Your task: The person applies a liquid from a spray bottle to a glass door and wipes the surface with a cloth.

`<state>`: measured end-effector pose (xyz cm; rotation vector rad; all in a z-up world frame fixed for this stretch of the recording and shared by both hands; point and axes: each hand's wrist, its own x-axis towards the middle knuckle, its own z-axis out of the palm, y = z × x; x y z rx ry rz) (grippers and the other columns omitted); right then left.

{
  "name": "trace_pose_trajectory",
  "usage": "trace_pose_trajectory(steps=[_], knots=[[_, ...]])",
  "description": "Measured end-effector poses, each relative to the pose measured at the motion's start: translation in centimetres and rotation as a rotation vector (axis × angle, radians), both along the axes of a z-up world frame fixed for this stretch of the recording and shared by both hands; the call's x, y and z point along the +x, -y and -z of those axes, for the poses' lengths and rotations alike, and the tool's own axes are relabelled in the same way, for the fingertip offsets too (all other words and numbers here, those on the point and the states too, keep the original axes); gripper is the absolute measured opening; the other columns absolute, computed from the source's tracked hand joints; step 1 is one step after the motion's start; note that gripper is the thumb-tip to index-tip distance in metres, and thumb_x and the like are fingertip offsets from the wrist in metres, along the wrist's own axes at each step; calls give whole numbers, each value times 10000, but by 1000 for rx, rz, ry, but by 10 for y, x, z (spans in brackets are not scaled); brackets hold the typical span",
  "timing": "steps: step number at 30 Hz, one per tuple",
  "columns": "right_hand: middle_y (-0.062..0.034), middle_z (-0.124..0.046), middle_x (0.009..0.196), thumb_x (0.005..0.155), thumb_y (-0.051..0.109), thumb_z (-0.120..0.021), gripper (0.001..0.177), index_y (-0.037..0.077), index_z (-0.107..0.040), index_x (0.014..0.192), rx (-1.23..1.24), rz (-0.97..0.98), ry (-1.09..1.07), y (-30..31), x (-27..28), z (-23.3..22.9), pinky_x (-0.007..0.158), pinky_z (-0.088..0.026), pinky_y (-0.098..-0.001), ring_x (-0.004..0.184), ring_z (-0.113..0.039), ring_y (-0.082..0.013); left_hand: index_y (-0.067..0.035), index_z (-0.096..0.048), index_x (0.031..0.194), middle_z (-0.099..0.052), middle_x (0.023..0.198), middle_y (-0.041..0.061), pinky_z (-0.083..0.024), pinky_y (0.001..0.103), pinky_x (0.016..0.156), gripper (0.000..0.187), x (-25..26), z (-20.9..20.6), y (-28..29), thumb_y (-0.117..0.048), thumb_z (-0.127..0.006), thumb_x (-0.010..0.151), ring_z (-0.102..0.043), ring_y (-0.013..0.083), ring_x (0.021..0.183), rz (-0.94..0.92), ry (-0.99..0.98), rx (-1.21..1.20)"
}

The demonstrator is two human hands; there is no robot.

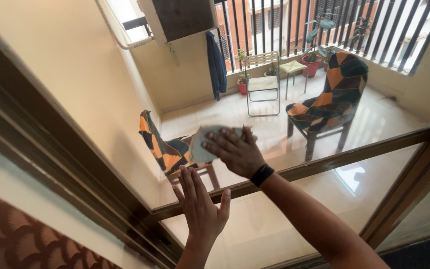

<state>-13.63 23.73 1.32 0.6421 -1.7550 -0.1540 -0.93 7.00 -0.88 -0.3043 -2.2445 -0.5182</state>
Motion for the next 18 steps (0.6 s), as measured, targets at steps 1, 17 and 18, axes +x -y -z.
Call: trace_pose_trajectory(steps=[1, 17, 18], knots=[[81, -403, 1657, 1026, 250, -619, 557, 392, -493, 1550, -19, -22, 16, -7, 1, -12, 1286, 57, -556, 1576, -235, -189, 120, -115, 1571, -72, 1668, 316, -25, 642, 1215, 1032, -1, -2, -3, -562, -549, 931, -85, 442, 1562, 3, -10, -6], [-102, -398, 1658, 1034, 288, -579, 512, 214, -539, 1539, -379, -23, 155, -104, -3, -20, 1264, 47, -590, 1589, -196, -320, 143, -131, 1554, -78, 1660, 327, 17, 615, 1221, 1028, -19, -19, -71, -564, -541, 930, -16, 428, 1572, 77, 12, -50], [-108, -396, 1653, 1025, 279, -584, 516, 203, -540, 1533, -391, -20, 151, -110, -6, -15, 1262, 48, -599, 1591, -192, -324, 139, -129, 1555, -78, 1661, 324, 12, 611, 1224, 1026, -21, -19, -75, -563, -539, 928, -20, 429, 1572, 82, 14, -42]])
